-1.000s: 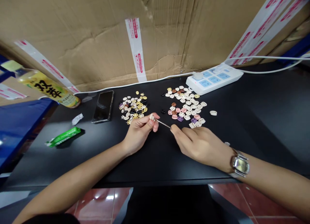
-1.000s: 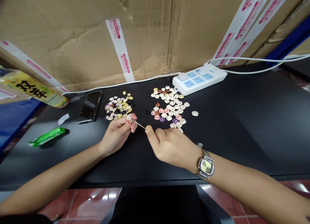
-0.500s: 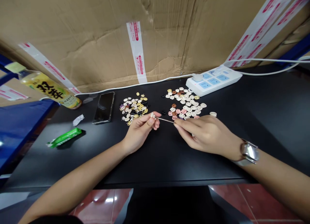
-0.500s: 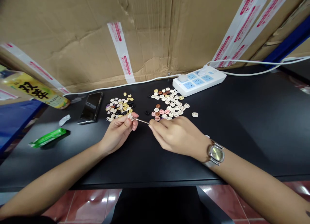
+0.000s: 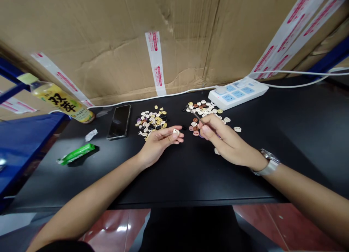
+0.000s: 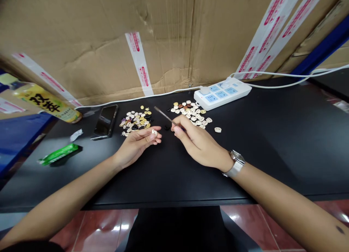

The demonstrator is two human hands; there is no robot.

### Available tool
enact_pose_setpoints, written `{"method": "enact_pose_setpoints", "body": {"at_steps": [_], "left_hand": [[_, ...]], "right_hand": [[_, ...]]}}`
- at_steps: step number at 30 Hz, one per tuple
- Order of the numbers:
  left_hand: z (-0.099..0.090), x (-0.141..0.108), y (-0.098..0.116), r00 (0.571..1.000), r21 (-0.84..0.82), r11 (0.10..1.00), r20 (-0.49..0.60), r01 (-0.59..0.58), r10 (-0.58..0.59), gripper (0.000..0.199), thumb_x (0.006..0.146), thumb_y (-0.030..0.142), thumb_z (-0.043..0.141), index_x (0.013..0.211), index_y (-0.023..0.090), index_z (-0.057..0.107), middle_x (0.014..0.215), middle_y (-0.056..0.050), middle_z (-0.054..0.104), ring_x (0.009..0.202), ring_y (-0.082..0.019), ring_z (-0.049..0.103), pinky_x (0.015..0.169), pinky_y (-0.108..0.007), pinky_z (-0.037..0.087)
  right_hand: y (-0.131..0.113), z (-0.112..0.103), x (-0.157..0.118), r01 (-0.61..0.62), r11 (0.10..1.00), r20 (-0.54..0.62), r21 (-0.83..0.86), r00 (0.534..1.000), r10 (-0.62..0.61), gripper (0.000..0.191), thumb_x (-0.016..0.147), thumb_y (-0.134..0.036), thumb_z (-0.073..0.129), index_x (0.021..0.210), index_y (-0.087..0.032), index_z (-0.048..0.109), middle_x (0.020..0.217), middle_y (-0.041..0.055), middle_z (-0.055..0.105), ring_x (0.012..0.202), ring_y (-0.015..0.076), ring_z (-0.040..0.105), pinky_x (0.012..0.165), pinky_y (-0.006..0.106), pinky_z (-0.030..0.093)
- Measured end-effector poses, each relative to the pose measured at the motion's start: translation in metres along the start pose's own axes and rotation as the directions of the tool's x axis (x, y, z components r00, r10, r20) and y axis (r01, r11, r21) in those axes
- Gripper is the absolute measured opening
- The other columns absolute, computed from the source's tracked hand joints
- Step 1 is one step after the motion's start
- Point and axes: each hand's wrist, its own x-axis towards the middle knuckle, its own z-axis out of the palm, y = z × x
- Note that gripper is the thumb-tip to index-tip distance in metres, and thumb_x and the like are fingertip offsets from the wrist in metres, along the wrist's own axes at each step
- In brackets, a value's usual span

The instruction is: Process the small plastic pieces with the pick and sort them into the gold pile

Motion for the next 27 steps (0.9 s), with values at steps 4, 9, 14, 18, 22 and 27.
{"method": "enact_pose_setpoints", "body": {"at_steps": [4,9,14,18,22,27], "left_hand": [[0.001,-0.002,0.001,0.999,0.111,0.994,0.032,0.014,-0.018,0.028,0.08,0.028,0.078,0.104,0.016,0.074,0.097,-0.009,0.077,0.083,-0.018,0.072,0.082,-0.032,0.054],[0.007,-0.006,0.005,0.991,0.272,0.962,0.126,-0.003,-0.033,0.021,0.077,0.028,0.08,0.091,0.014,0.077,0.091,-0.007,0.076,0.085,-0.016,0.07,0.085,-0.03,0.052],[0.014,-0.011,0.004,0.996,0.283,0.958,0.088,-0.034,0.009,0.022,0.071,0.028,0.083,0.086,0.014,0.077,0.08,-0.004,0.072,0.072,-0.013,0.063,0.076,-0.029,0.05],[0.019,-0.013,0.005,0.999,0.225,0.974,0.053,-0.006,-0.006,0.024,0.071,0.028,0.083,0.085,0.012,0.073,0.073,-0.002,0.071,0.069,-0.012,0.062,0.074,-0.029,0.051],[0.02,-0.013,0.007,0.998,0.23,0.973,0.064,0.001,-0.017,0.023,0.073,0.028,0.082,0.084,0.012,0.069,0.076,-0.004,0.073,0.073,-0.013,0.066,0.076,-0.028,0.052],[0.019,-0.013,0.008,0.998,0.263,0.965,0.066,-0.02,0.003,0.023,0.08,0.032,0.076,0.088,0.011,0.072,0.076,-0.004,0.072,0.071,-0.013,0.065,0.072,-0.026,0.053]], "right_hand": [[0.002,0.009,0.003,-0.028,0.996,0.049,0.09,0.999,0.024,0.02,0.104,-0.037,0.037,0.102,-0.022,0.05,0.089,0.0019,0.058,0.075,0.0137,0.054,0.072,0.027,0.046],[0.0,0.018,0.002,-0.093,0.99,0.14,0.106,0.987,0.078,0.015,0.098,-0.034,0.052,0.095,-0.02,0.057,0.077,-0.002,0.051,0.062,0.0111,0.045,0.056,0.023,0.038],[-0.001,0.018,0.004,-0.075,0.98,0.171,0.185,0.984,0.043,0.025,0.098,-0.034,0.05,0.082,-0.017,0.059,0.073,-0.0025,0.048,0.062,0.0104,0.042,0.057,0.024,0.035],[-0.002,0.016,0.005,-0.148,0.953,0.209,0.264,0.974,0.093,0.023,0.094,-0.037,0.057,0.085,-0.017,0.063,0.071,-0.003,0.045,0.059,0.0095,0.037,0.052,0.024,0.03],[-0.001,0.017,0.004,-0.201,0.937,0.234,0.287,0.963,0.135,0.022,0.09,-0.036,0.061,0.084,-0.015,0.064,0.064,-0.0056,0.036,0.054,0.0085,0.031,0.049,0.024,0.025],[0.001,0.017,0.004,-0.215,0.924,0.228,0.315,0.963,0.146,0.024,0.091,-0.037,0.06,0.084,-0.015,0.065,0.067,-0.0039,0.041,0.056,0.0086,0.033,0.05,0.025,0.024]]}}
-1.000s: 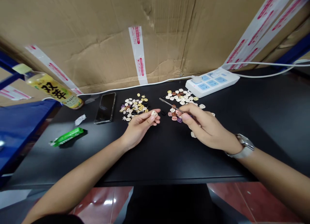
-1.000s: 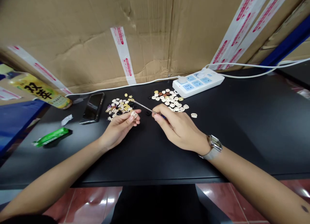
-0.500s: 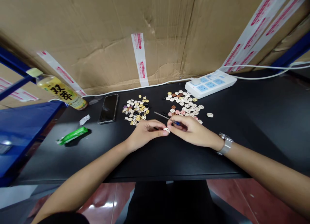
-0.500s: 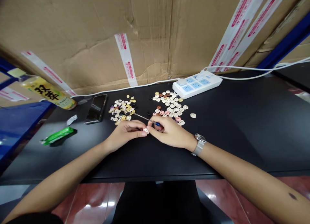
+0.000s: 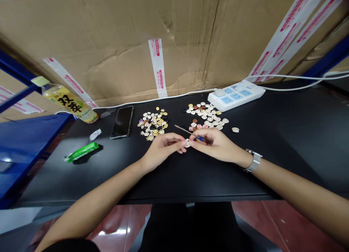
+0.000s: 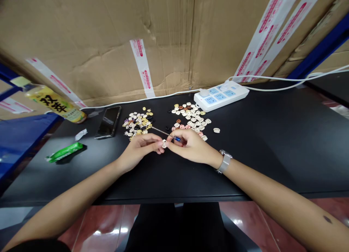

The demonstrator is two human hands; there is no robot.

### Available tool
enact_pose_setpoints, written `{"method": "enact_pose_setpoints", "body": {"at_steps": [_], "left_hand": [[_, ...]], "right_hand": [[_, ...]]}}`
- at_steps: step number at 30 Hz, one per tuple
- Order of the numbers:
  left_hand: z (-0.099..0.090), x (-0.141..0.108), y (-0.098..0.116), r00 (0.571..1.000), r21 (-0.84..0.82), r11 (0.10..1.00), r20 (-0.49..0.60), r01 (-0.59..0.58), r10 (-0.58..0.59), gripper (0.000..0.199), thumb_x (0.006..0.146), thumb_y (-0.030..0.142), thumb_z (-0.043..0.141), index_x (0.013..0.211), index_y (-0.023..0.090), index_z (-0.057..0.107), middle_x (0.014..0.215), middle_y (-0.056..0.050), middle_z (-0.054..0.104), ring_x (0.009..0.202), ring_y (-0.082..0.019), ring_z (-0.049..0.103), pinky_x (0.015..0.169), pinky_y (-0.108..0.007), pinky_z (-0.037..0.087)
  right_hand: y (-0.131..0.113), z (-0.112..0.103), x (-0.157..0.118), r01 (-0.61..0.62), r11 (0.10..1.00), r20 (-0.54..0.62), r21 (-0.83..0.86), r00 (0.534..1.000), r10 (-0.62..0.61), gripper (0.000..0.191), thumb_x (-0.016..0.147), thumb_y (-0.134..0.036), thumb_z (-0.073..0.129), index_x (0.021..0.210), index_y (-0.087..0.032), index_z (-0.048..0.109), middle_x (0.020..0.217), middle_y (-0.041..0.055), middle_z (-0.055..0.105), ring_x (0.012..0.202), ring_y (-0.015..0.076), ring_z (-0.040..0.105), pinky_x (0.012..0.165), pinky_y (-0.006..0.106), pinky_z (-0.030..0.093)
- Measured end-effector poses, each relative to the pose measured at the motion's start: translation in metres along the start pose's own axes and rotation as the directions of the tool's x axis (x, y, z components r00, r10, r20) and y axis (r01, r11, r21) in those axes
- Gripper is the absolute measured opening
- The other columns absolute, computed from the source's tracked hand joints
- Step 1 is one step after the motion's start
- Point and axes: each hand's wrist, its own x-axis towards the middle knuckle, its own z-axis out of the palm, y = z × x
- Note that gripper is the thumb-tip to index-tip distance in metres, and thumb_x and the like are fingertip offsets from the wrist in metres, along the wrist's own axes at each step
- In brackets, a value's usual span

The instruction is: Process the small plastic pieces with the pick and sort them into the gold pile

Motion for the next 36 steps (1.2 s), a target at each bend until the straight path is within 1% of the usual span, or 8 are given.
{"method": "enact_pose_setpoints", "body": {"at_steps": [3,7,13,18,22,27,32,36], "left_hand": [[0.0,-0.001,0.001,0.998,0.018,0.999,-0.043,-0.05,0.051,0.02,0.079,0.03,0.077,0.084,0.012,0.074,0.07,-0.001,0.069,0.065,-0.01,0.061,0.069,-0.024,0.052],[0.0,-0.003,0.001,0.995,0.037,0.997,-0.064,-0.069,0.071,0.018,0.079,0.029,0.077,0.083,0.012,0.074,0.071,-0.002,0.07,0.067,-0.01,0.063,0.07,-0.024,0.053],[0.003,-0.005,0.0,0.991,0.063,0.993,-0.085,-0.101,0.106,0.017,0.08,0.029,0.076,0.081,0.012,0.073,0.072,-0.003,0.071,0.068,-0.011,0.064,0.071,-0.024,0.053],[0.004,-0.005,-0.002,0.988,0.087,0.989,-0.086,-0.119,0.127,0.015,0.081,0.027,0.075,0.08,0.012,0.071,0.072,-0.002,0.069,0.069,-0.01,0.063,0.071,-0.023,0.052],[0.004,-0.005,-0.003,0.984,0.099,0.986,-0.106,-0.132,0.142,0.016,0.082,0.028,0.074,0.079,0.013,0.068,0.071,-0.001,0.067,0.066,-0.01,0.061,0.067,-0.023,0.05],[0.003,-0.006,-0.001,0.98,0.1,0.982,-0.096,-0.162,0.172,0.016,0.083,0.028,0.072,0.08,0.013,0.068,0.073,-0.001,0.066,0.068,-0.01,0.06,0.067,-0.023,0.049],[0.002,-0.005,-0.001,0.983,0.069,0.985,-0.084,-0.158,0.164,0.017,0.083,0.029,0.073,0.082,0.013,0.069,0.072,-0.001,0.066,0.066,-0.01,0.06,0.067,-0.024,0.051],[-0.009,0.003,0.0,0.965,0.042,0.981,-0.172,-0.192,0.196,0.019,0.079,0.031,0.076,0.082,0.014,0.069,0.074,-0.002,0.067,0.067,-0.011,0.062,0.066,-0.024,0.053]], "right_hand": [[0.001,0.0,0.0,-0.018,1.0,0.007,0.014,1.0,0.018,0.026,0.09,-0.04,0.061,0.084,-0.015,0.066,0.064,-0.005,0.037,0.055,0.0086,0.03,0.051,0.026,0.023],[0.001,0.001,0.0,-0.021,0.998,0.026,0.053,0.999,0.019,0.024,0.089,-0.039,0.064,0.085,-0.015,0.065,0.061,-0.0068,0.031,0.055,0.0084,0.027,0.051,0.025,0.024],[-0.001,0.003,-0.002,-0.013,0.995,0.016,0.1,1.0,0.011,0.02,0.089,-0.034,0.064,0.085,-0.014,0.064,0.063,-0.0064,0.033,0.056,0.008,0.029,0.051,0.024,0.025],[-0.002,0.005,-0.003,0.003,0.997,-0.021,0.083,1.0,-0.001,0.018,0.088,-0.032,0.065,0.085,-0.014,0.064,0.062,-0.0066,0.033,0.056,0.0078,0.029,0.051,0.024,0.026],[-0.001,0.007,-0.006,0.021,0.998,-0.057,0.062,0.998,-0.017,0.015,0.087,-0.029,0.066,0.085,-0.015,0.064,0.061,-0.0067,0.034,0.055,0.0078,0.03,0.051,0.024,0.027],[0.0,0.007,-0.008,0.022,0.998,-0.073,0.061,0.997,-0.018,0.016,0.087,-0.031,0.067,0.087,-0.016,0.066,0.061,-0.0062,0.035,0.055,0.008,0.031,0.051,0.024,0.028],[0.0,0.005,-0.007,0.01,0.998,-0.073,0.06,0.997,-0.005,0.017,0.087,-0.033,0.067,0.086,-0.016,0.066,0.062,-0.0057,0.036,0.056,0.0084,0.032,0.052,0.024,0.029],[0.0,0.004,-0.006,-0.005,0.999,-0.107,0.033,0.994,0.008,0.02,0.087,-0.036,0.067,0.085,-0.016,0.066,0.063,-0.005,0.038,0.056,0.0085,0.033,0.054,0.025,0.03]]}}
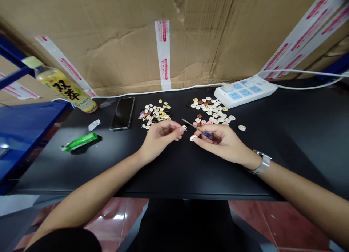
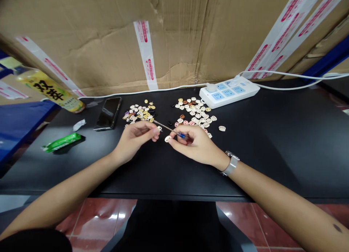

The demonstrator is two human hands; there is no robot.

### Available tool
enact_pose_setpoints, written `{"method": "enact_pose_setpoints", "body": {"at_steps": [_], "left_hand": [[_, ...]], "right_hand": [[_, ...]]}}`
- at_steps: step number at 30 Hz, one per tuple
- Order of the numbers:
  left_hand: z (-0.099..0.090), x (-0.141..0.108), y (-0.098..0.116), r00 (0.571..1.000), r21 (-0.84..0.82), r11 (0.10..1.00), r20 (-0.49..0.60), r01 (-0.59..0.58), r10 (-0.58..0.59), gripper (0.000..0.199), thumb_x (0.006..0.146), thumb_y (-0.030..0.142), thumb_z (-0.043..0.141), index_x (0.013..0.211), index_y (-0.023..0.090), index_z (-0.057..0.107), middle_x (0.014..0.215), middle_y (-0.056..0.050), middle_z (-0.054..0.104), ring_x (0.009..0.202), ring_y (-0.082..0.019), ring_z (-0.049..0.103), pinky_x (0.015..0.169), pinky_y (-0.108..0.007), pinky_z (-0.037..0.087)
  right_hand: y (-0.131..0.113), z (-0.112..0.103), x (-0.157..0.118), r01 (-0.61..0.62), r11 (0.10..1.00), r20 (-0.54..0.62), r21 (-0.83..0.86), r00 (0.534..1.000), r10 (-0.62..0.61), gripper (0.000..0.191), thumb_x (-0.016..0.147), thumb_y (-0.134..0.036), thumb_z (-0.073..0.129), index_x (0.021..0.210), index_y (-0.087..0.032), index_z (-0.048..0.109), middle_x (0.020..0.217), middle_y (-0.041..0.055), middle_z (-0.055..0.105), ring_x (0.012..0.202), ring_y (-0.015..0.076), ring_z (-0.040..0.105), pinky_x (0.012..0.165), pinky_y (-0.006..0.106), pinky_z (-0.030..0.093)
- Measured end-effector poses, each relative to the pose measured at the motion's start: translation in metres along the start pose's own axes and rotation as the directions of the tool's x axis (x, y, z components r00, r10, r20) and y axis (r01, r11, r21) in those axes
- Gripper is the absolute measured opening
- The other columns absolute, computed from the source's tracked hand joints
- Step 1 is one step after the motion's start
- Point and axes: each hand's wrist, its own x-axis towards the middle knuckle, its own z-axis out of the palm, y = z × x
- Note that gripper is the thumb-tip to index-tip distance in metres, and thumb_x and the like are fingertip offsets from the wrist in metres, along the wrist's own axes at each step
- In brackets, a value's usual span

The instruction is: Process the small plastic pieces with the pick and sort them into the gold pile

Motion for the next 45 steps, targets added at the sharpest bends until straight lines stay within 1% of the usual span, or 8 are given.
{"method": "enact_pose_setpoints", "body": {"at_steps": [4,10,16,20,24,30,41,45], "left_hand": [[-0.024,0.016,0.001,0.995,0.083,0.996,-0.096,-0.017,0.025,0.021,0.076,0.034,0.078,0.082,0.014,0.07,0.078,-0.003,0.069,0.069,-0.012,0.063,0.068,-0.026,0.053],[-0.058,0.036,0.001,0.977,0.471,0.88,-0.157,-0.056,0.146,0.023,0.076,0.037,0.076,0.079,0.015,0.074,0.079,-0.006,0.072,0.066,-0.013,0.062,0.065,-0.027,0.05],[-0.069,0.04,-0.004,0.959,0.813,0.579,-0.109,-0.066,0.263,0.019,0.084,0.035,0.067,0.079,0.018,0.074,0.07,-0.002,0.068,0.058,-0.013,0.052,0.058,-0.027,0.041],[-0.071,0.039,-0.005,0.934,0.902,0.407,-0.014,-0.142,0.358,0.021,0.091,0.03,0.057,0.088,0.019,0.075,0.078,-0.004,0.066,0.067,-0.015,0.055,0.067,-0.03,0.044],[-0.058,0.031,0.001,0.902,0.815,0.499,0.067,-0.296,0.426,0.022,0.093,0.027,0.055,0.103,0.017,0.072,0.089,-0.008,0.067,0.08,-0.017,0.06,0.072,-0.029,0.048],[-0.02,0.009,0.004,0.88,0.518,0.717,0.353,-0.466,0.317,0.028,0.085,0.026,0.07,0.112,0.018,0.066,0.102,-0.009,0.069,0.09,-0.017,0.063,0.079,-0.03,0.053],[-0.006,-0.004,-0.001,0.818,0.491,0.66,0.419,-0.569,0.393,0.026,0.089,0.019,0.063,0.115,0.018,0.066,0.1,-0.009,0.07,0.093,-0.018,0.065,0.085,-0.033,0.055],[-0.005,-0.004,0.002,0.825,0.522,0.644,0.425,-0.56,0.372,0.021,0.09,0.02,0.062,0.11,0.019,0.068,0.096,-0.009,0.071,0.09,-0.018,0.066,0.084,-0.033,0.055]], "right_hand": [[0.0,-0.001,0.001,0.005,0.999,-0.015,-0.037,1.0,-0.006,0.023,0.087,-0.039,0.067,0.084,-0.016,0.067,0.065,-0.003,0.041,0.058,0.0094,0.036,0.053,0.026,0.029],[-0.001,-0.001,0.001,-0.004,0.999,-0.012,-0.047,1.0,0.004,0.026,0.087,-0.042,0.067,0.084,-0.016,0.068,0.068,-0.0011,0.045,0.059,0.0097,0.036,0.052,0.026,0.028],[-0.001,-0.001,0.001,0.022,0.999,-0.003,-0.026,1.0,-0.022,0.026,0.087,-0.043,0.067,0.084,-0.017,0.068,0.072,-0.001,0.047,0.059,0.0092,0.036,0.054,0.026,0.029],[-0.003,-0.001,0.001,0.03,0.999,0.004,-0.014,1.0,-0.03,0.026,0.087,-0.042,0.066,0.082,-0.016,0.067,0.071,-0.0018,0.046,0.058,0.0086,0.035,0.054,0.025,0.029],[-0.005,-0.001,0.002,0.014,1.0,0.002,-0.008,1.0,-0.014,0.027,0.087,-0.042,0.066,0.083,-0.016,0.067,0.071,-0.0017,0.046,0.058,0.0089,0.035,0.053,0.025,0.028],[-0.004,0.0,0.003,0.023,1.0,0.032,0.013,0.999,-0.023,0.026,0.089,-0.042,0.064,0.087,-0.016,0.068,0.068,-0.0036,0.042,0.057,0.0092,0.033,0.052,0.026,0.026],[-0.001,0.001,0.003,0.004,1.0,0.093,-0.023,0.996,-0.002,0.024,0.088,-0.039,0.064,0.081,-0.016,0.065,0.064,-0.0046,0.041,0.056,0.0091,0.032,0.051,0.026,0.025],[-0.001,0.0,0.004,-0.004,0.999,0.093,-0.05,0.996,0.008,0.024,0.088,-0.04,0.065,0.084,-0.016,0.068,0.064,-0.0044,0.042,0.056,0.0093,0.033,0.051,0.026,0.026]]}}
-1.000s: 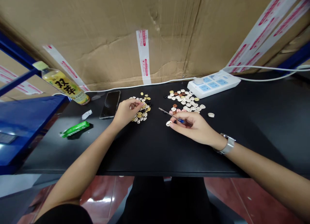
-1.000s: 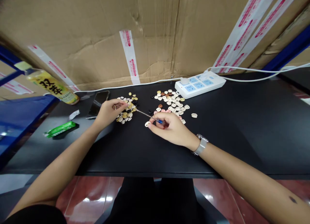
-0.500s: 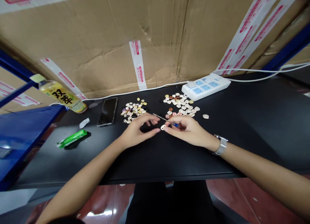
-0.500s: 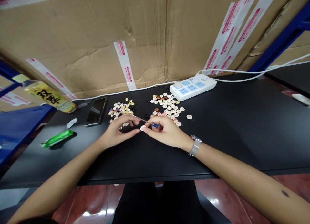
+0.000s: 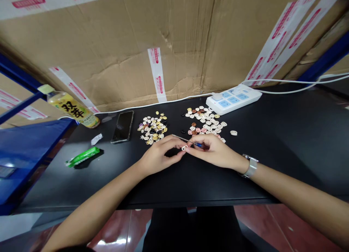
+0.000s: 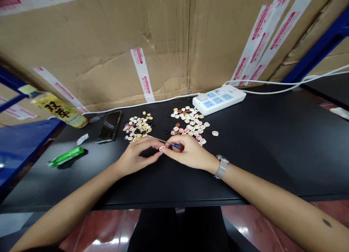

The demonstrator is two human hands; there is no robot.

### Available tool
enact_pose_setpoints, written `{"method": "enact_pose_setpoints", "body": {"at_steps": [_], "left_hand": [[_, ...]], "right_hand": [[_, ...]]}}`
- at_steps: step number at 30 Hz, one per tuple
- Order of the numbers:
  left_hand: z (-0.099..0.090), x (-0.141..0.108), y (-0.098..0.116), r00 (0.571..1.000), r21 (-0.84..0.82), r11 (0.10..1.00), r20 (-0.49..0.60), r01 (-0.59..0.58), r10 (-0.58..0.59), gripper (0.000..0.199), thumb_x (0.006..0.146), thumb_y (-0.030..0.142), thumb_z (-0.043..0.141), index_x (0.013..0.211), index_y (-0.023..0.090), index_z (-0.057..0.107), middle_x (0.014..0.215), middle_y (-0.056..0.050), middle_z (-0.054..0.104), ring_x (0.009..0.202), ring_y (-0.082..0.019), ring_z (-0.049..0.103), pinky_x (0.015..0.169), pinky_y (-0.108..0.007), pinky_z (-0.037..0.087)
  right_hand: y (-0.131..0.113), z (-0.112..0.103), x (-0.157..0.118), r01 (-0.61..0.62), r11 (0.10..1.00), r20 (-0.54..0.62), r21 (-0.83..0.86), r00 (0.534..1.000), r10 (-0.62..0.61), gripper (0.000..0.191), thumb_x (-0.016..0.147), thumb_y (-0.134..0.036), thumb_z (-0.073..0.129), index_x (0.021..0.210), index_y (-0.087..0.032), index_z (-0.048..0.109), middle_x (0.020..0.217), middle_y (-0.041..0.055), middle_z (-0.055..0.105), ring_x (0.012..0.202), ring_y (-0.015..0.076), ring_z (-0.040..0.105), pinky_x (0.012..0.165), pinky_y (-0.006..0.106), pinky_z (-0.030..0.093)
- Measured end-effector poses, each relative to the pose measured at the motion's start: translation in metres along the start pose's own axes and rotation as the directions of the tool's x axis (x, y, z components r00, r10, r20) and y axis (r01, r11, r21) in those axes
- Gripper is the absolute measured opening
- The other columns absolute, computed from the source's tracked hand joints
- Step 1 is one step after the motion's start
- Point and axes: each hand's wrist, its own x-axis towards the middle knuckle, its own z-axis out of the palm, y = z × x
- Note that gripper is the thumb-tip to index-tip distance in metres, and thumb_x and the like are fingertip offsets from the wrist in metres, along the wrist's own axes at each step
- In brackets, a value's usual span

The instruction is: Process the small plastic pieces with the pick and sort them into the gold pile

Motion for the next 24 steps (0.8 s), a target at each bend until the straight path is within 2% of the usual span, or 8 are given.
{"method": "enact_pose_setpoints", "body": {"at_steps": [4,6,8,10,13,18,21,24], "left_hand": [[-0.02,0.007,-0.014,0.984,0.062,0.99,-0.138,0.124,-0.115,0.016,0.088,0.025,0.064,0.102,0.019,0.069,0.098,-0.009,0.071,0.088,-0.018,0.065,0.082,-0.033,0.053],[-0.036,0.009,-0.029,0.954,0.124,0.967,-0.231,0.222,-0.189,0.016,0.087,0.029,0.066,0.099,0.02,0.069,0.093,-0.007,0.07,0.083,-0.017,0.063,0.077,-0.031,0.051],[-0.051,0.009,-0.046,0.936,0.196,0.94,-0.273,0.279,-0.221,0.018,0.082,0.033,0.071,0.094,0.02,0.071,0.088,-0.005,0.068,0.075,-0.016,0.059,0.071,-0.03,0.05],[-0.061,0.007,-0.062,0.923,0.241,0.916,-0.296,0.322,-0.246,0.018,0.08,0.034,0.073,0.092,0.02,0.072,0.087,-0.006,0.067,0.075,-0.016,0.058,0.069,-0.03,0.049],[-0.067,0.003,-0.076,0.938,0.283,0.906,-0.241,0.314,-0.25,0.017,0.081,0.033,0.072,0.093,0.021,0.074,0.09,-0.006,0.067,0.078,-0.017,0.058,0.074,-0.031,0.05],[-0.066,0.0,-0.079,0.946,0.308,0.902,-0.206,0.304,-0.249,0.02,0.083,0.032,0.069,0.1,0.022,0.074,0.096,-0.007,0.068,0.083,-0.018,0.06,0.08,-0.034,0.05],[-0.067,0.003,-0.073,0.93,0.292,0.894,-0.249,0.339,-0.271,0.022,0.082,0.031,0.07,0.102,0.022,0.073,0.094,-0.006,0.068,0.082,-0.018,0.06,0.078,-0.033,0.05],[-0.064,0.006,-0.062,0.922,0.271,0.906,-0.307,0.324,-0.238,0.019,0.086,0.027,0.066,0.102,0.02,0.073,0.091,-0.006,0.066,0.08,-0.017,0.06,0.075,-0.032,0.051]], "right_hand": [[-0.002,-0.001,0.0,-0.01,1.0,-0.022,0.002,1.0,0.01,0.029,0.09,-0.044,0.062,0.088,-0.016,0.071,0.071,-0.0012,0.051,0.059,0.0102,0.038,0.052,0.025,0.028],[-0.001,-0.001,0.0,-0.01,1.0,-0.022,0.01,1.0,0.01,0.03,0.09,-0.045,0.062,0.087,-0.016,0.071,0.074,0.0004,0.055,0.061,0.0107,0.04,0.053,0.026,0.03],[-0.001,0.0,0.0,-0.003,1.0,-0.015,0.015,1.0,0.003,0.03,0.09,-0.045,0.062,0.088,-0.016,0.071,0.075,0.0015,0.058,0.061,0.0113,0.042,0.053,0.026,0.031],[-0.001,0.0,0.0,0.009,1.0,-0.014,0.024,1.0,-0.009,0.03,0.09,-0.045,0.061,0.088,-0.016,0.072,0.075,0.0019,0.059,0.062,0.0118,0.044,0.054,0.026,0.032],[-0.002,0.0,0.0,0.033,0.999,-0.013,0.035,0.999,-0.033,0.03,0.092,-0.043,0.059,0.088,-0.016,0.072,0.076,0.0027,0.061,0.063,0.0123,0.046,0.055,0.026,0.033],[-0.003,-0.003,0.001,0.08,0.997,-0.037,-0.009,0.996,-0.081,0.029,0.093,-0.041,0.059,0.087,-0.016,0.072,0.075,0.0021,0.061,0.063,0.012,0.047,0.055,0.026,0.034],[-0.003,-0.006,0.001,0.088,0.996,-0.079,-0.003,0.993,-0.088,0.029,0.092,-0.042,0.06,0.088,-0.017,0.073,0.08,0.0037,0.065,0.067,0.0133,0.052,0.058,0.027,0.037],[-0.005,-0.011,0.001,0.08,0.995,-0.153,0.053,0.986,-0.071,0.03,0.092,-0.043,0.06,0.09,-0.017,0.074,0.086,0.0056,0.068,0.073,0.0145,0.056,0.06,0.028,0.038]]}}
